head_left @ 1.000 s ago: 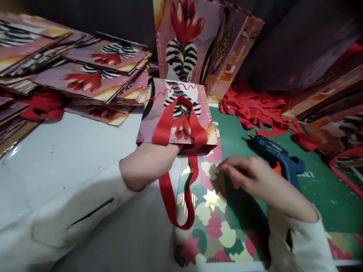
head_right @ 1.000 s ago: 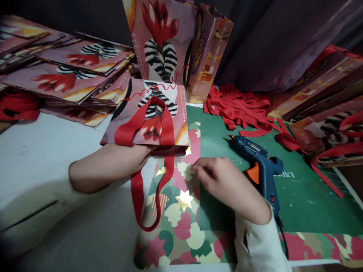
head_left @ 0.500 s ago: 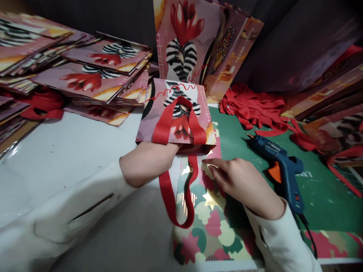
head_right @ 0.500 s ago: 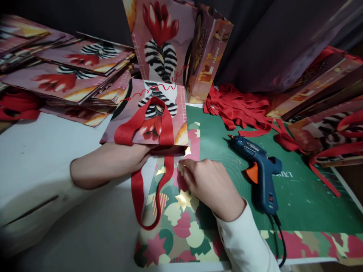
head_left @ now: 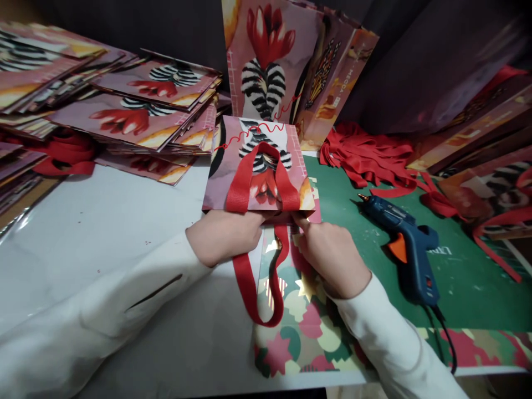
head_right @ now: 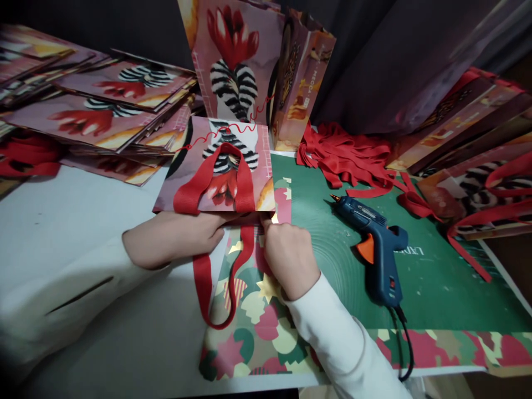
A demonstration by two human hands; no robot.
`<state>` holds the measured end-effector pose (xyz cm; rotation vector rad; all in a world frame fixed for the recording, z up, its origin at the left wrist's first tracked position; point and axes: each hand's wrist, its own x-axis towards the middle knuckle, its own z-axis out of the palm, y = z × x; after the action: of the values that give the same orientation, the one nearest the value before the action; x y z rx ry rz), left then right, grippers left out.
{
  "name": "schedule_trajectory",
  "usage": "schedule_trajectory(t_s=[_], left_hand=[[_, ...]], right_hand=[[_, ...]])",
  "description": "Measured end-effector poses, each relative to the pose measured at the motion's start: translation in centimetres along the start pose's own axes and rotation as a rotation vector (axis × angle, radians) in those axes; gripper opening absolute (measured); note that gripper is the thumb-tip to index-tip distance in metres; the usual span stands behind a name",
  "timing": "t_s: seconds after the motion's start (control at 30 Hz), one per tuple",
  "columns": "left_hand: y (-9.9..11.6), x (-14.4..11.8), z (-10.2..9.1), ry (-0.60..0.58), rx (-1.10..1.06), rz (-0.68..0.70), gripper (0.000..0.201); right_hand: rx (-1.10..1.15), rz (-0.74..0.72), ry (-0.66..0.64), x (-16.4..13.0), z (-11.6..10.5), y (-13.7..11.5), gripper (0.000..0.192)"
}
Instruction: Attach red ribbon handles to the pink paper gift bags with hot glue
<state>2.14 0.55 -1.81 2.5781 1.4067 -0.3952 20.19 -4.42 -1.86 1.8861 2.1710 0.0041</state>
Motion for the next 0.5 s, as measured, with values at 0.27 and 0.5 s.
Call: schedule_trajectory(t_s=[0.27,0.5], left_hand=[[-0.5,2.4,1.4,0.039,-0.342,0.172,0.048],[0.3,4.3,2.2,0.069,-0.874,0.166,0.049]], right_hand=[[0.039,-0.021,0.017,0.7,-0.5,-0.7,0.029],[0.109,0.016,0.034,1.0,0.3,0.1,0.028]])
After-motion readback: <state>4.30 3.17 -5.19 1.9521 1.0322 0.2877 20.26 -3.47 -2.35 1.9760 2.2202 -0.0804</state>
